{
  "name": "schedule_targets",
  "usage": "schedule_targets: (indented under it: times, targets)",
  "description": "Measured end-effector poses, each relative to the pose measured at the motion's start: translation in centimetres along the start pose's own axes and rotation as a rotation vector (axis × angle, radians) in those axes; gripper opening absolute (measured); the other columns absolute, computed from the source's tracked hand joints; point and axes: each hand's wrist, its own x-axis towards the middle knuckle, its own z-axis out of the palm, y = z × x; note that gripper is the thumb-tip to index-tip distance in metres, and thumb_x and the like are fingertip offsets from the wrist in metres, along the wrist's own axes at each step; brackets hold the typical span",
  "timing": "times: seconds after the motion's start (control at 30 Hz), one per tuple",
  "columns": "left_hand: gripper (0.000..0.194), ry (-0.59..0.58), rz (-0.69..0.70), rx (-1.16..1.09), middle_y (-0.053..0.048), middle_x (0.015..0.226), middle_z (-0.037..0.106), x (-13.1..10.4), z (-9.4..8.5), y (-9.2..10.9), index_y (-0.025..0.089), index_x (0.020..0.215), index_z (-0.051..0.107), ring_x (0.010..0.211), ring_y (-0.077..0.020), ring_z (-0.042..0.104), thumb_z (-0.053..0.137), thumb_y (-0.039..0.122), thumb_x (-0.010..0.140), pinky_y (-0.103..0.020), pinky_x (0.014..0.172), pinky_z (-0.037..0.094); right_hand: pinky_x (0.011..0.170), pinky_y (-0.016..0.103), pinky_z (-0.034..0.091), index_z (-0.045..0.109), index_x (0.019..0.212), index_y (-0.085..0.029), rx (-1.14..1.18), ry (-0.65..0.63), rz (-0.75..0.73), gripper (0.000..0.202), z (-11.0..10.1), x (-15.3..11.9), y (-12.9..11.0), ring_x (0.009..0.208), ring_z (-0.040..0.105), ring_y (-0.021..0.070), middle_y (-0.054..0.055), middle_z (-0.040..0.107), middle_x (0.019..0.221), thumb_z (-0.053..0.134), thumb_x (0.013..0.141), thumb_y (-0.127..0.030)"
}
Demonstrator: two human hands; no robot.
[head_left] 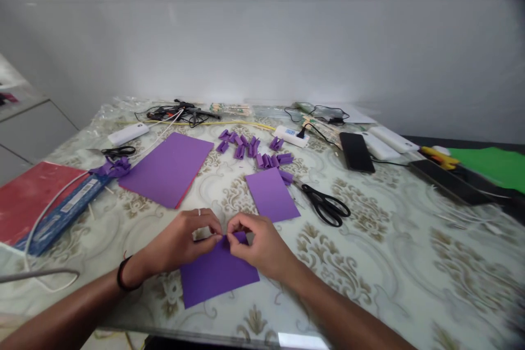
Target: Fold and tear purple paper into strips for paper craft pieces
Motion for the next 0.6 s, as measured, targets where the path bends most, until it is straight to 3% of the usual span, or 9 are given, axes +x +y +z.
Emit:
schedule_targets:
  times: [0.6]
  targets:
    - [0.014,-0.004,-0.054,-0.073,0.001,0.088,0.073,-0.3,1.2,-0.2,0.02,0.085,0.068,0.082,-0.0144,0.067,0.064,0.007,0.085,-0.025,0.08,0.05,0.068,0.024,0.049,0.065,0.079,-0.021,0.0,-0.025,-0.09,0.009,0.5,-0.5,0.4,0.067,0.062,0.0133,-0.002,0.067,0.072,0.063,0.081,-0.012]
